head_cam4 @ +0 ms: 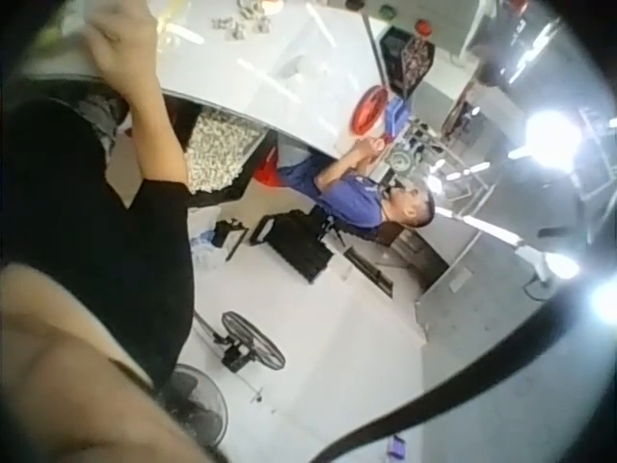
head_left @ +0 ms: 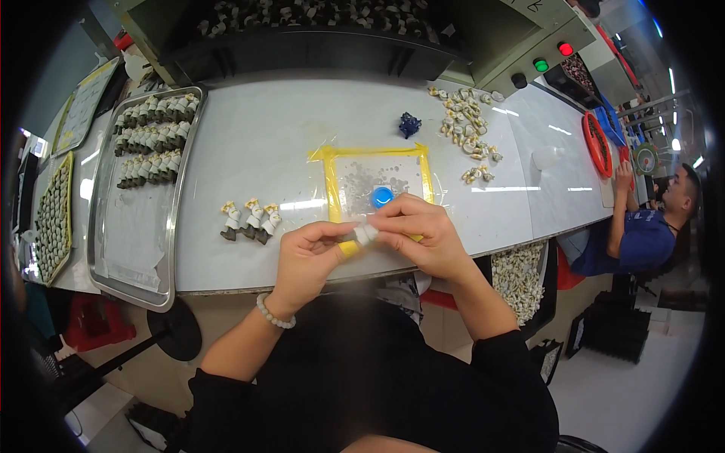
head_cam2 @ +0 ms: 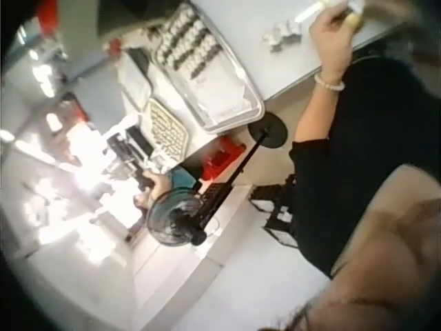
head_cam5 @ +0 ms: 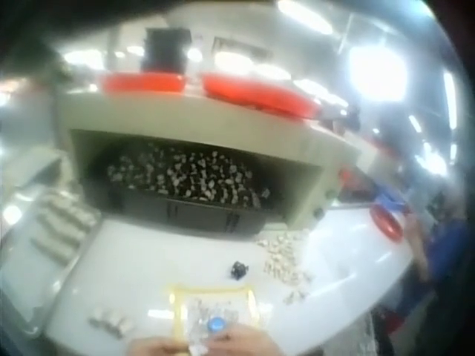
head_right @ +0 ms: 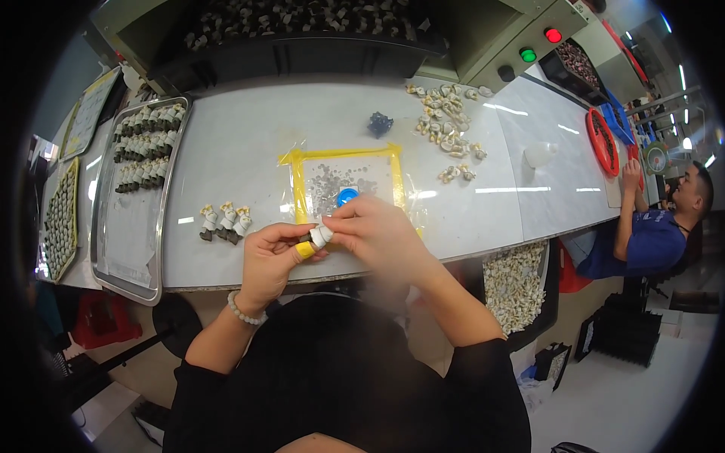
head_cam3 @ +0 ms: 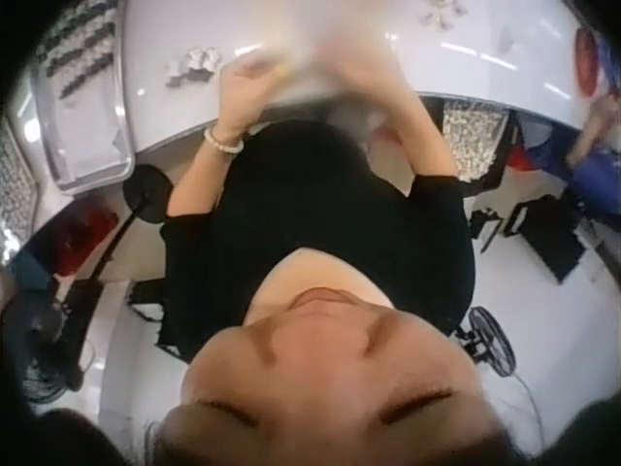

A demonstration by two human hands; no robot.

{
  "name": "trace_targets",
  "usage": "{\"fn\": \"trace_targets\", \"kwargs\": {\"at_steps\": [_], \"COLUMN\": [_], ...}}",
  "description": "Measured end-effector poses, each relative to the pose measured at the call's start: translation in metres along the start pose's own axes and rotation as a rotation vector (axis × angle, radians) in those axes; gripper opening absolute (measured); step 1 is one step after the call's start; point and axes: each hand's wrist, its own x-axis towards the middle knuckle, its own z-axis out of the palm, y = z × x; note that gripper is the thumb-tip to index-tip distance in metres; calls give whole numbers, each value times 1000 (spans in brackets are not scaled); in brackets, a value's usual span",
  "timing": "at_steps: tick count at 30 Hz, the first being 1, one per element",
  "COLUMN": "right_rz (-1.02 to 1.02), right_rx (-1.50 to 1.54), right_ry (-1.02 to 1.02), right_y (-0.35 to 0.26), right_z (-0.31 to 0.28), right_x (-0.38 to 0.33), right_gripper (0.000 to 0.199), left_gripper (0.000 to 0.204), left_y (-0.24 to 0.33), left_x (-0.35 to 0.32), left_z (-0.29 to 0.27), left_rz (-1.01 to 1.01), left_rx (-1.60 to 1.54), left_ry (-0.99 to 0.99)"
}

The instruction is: The person assembles small toy parts by applying glue from a bottle and placing the pieces together on a workbench.

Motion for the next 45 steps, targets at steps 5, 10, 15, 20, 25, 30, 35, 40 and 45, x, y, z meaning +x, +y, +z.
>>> {"fn": "trace_targets", "kwargs": {"at_steps": [5,10,15,20,25,30,35,40,45], "right_rz": [-7,76,138,254,299,268,228,90,68], "right_rx": [-3,206,244,470,483,448,484,334,267], "right_ry": [-2,25,-7,-25,3,28,69,52,124], "right_y": [5,10,-6,-15,-23,-23,-22,-21,-18], "right_z": [5,4,4,7,8,13,13,12,19], "right_x": [-5,-12,-8,-5,-3,-4,-7,-10,-16], "right_gripper": [25,24,26,25,22,21,23,37,33], "left_gripper": [24,22,23,25,28,30,31,33,37], "left_y": [3,10,20,14,19,22,23,15,23], "left_x": [0,0,-4,-12,-16,-17,-15,-12,-14], "left_z": [5,8,6,-3,2,10,11,6,18], "left_rz": [-27,-67,-244,-410,-494,-539,-554,-437,-542], "left_rx": [44,-43,-310,-746,-999,-945,-1020,-1031,-961], "left_ry": [8,-34,-26,-92,-174,18,-11,-373,-182]}}
